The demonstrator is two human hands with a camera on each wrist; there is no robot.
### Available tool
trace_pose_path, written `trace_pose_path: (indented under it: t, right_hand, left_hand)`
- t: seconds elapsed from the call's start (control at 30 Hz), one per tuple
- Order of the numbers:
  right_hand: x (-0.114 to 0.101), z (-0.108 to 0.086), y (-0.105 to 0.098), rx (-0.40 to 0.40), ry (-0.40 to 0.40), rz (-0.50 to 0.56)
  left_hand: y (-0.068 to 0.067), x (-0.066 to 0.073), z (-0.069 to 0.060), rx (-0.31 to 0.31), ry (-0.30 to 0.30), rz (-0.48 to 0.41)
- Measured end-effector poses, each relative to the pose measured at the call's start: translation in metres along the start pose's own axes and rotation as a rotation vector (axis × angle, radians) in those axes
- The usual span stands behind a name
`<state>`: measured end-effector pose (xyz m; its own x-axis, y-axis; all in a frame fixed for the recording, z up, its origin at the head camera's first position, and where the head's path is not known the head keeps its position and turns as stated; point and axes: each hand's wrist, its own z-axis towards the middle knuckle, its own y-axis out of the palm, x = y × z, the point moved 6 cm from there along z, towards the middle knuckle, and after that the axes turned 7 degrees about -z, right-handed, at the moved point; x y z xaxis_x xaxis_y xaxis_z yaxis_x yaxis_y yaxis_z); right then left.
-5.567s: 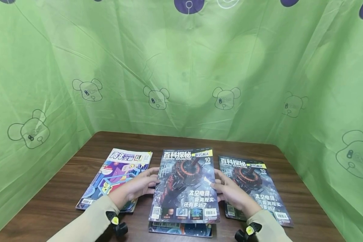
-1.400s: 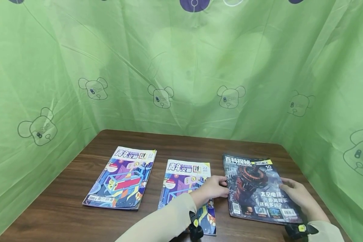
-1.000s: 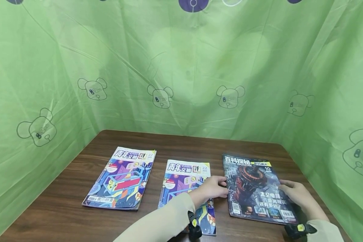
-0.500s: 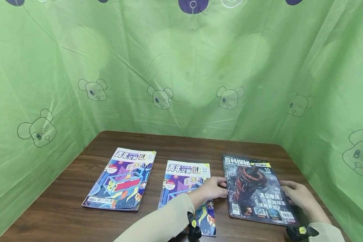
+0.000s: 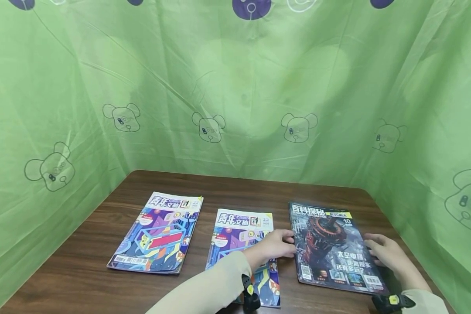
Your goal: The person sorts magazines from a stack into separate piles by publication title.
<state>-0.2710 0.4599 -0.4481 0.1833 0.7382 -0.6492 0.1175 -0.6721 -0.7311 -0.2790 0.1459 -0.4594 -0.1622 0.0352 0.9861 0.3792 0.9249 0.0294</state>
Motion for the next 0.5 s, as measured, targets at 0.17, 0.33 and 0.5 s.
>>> trace_pose_path:
  t: [0.17,0.33,0.5]
  right_hand:
    - [-0.006,0.001,-0.003,0.043,-0.017,-0.032]
    - [-0.015,0.000,-0.004,0.071,-0.073,-0.062]
    - [-0.026,-0.002,0.000,0.047,-0.092,-0.017]
  left_hand:
    - [-0.003,0.000,0.000,-0.027,0.005,-0.018]
    - [-0.008,0.002,0.002,-0.036,0.008,-0.026]
    - [-0.016,0.004,0.003,-0.040,0.030,-0.046]
